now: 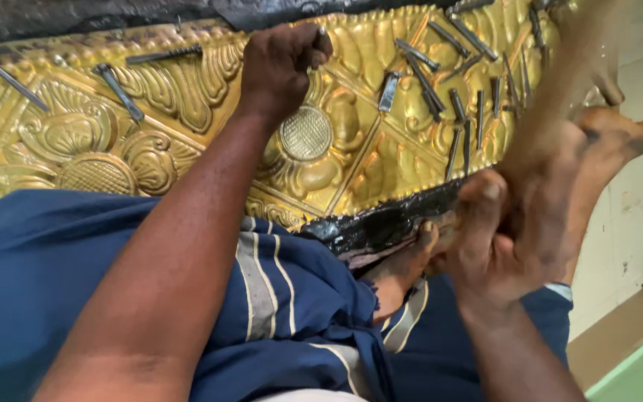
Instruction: The person is sitting on the floor and using a hammer and chisel to carve intricate patterns into a large, gold-colored metal panel. They repeatedly strike the chisel with the hammer to shape the metal surface.
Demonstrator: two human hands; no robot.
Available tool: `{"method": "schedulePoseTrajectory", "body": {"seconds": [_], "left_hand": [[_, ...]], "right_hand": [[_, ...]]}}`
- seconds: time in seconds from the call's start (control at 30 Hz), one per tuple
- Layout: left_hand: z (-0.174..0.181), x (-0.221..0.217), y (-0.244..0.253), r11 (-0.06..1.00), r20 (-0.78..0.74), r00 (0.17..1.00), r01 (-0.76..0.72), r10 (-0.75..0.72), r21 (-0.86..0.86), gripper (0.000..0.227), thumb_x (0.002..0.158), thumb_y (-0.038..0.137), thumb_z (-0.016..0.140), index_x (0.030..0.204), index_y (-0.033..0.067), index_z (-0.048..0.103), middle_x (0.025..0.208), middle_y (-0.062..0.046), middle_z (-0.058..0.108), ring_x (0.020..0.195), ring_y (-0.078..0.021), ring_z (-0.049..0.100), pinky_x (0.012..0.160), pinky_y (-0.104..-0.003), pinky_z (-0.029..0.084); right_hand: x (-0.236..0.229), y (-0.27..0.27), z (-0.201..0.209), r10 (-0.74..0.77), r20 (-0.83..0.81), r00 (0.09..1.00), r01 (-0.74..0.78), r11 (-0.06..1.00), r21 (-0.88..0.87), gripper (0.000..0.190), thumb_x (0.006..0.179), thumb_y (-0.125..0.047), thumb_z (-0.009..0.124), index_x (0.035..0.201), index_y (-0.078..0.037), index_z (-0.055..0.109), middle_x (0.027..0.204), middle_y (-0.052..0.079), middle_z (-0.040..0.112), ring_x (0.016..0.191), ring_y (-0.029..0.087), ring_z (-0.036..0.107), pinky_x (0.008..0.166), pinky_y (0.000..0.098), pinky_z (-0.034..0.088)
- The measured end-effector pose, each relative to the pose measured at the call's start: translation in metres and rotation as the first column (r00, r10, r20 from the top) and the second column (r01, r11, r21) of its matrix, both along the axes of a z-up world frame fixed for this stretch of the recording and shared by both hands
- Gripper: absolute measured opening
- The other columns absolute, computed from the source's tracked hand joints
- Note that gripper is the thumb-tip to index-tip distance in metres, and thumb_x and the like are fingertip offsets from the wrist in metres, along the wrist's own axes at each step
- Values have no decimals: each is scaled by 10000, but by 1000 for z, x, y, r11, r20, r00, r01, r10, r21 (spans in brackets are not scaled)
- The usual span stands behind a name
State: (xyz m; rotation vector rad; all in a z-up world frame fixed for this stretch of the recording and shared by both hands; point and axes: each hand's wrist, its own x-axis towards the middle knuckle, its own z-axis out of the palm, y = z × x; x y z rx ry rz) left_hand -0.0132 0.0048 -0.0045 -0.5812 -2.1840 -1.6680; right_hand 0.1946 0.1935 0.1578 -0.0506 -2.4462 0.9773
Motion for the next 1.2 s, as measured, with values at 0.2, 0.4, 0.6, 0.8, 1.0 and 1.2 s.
{"method": "schedulePoseTrajectory", "body": {"seconds": [0.2, 0.4, 0.6, 0.8, 1.0, 1.2], "left_hand": [[-4, -1, 1, 998, -82, 997, 16, -11, 54, 104, 921, -38, 625, 906, 60, 656, 784, -79, 699, 722, -260, 699, 652, -404, 524], [-11, -3, 2, 998, -16, 999, 40, -41, -52, 152, 887, -50, 618, 882, 87, 683, 760, -84, 694, 706, -254, 688, 630, -413, 512], [-6, 5, -5, 983, -161, 983, -61, 89, 172, 51, 952, 13, 723, 983, 21, 684, 838, -127, 701, 748, -292, 680, 675, -427, 514], [6, 1, -3, 979, -49, 998, -36, 46, 201, 74, 945, 25, 738, 990, 31, 680, 911, -90, 747, 798, -245, 752, 696, -354, 582], [4, 0, -2, 999, -62, 997, -39, 41, 25, 93, 925, 35, 768, 918, 19, 677, 842, -124, 726, 767, -279, 726, 675, -393, 543], [-2, -3, -2, 1000, -95, 995, -14, 13, -8, 91, 917, -27, 699, 921, 64, 695, 872, -71, 770, 815, -262, 734, 719, -395, 559]], "right_hand": [[-31, -12, 10, 166, 221, 961, -245, 881, 404, 392, 1009, 6, 685, 1393, 39, 617, 1085, 181, 731, 885, 191, 723, 766, 328, 564], [-3, -21, 11, -135, -40, 990, 139, 976, 165, 448, 1034, 5, 629, 1467, 11, 513, 857, 117, 679, 690, 118, 590, 637, 297, 499], [-12, -9, 0, 26, 148, 989, -93, 879, 468, 497, 1108, -89, 685, 1563, -69, 486, 1216, 185, 740, 780, 79, 661, 687, 252, 560], [-7, -9, 14, 0, 209, 978, -19, 996, 84, 565, 1191, -81, 616, 1672, -51, 321, 923, 78, 688, 717, 61, 618, 650, 225, 524], [-11, -9, 19, 36, 217, 975, -119, 916, 383, 536, 1162, -84, 630, 1620, -59, 353, 851, 65, 707, 697, 101, 690, 696, 267, 544], [-9, -17, 4, -109, 5, 994, 110, 991, -71, 549, 1113, -71, 538, 1604, -74, 292, 808, 103, 725, 541, 100, 571, 512, 270, 473]]}}
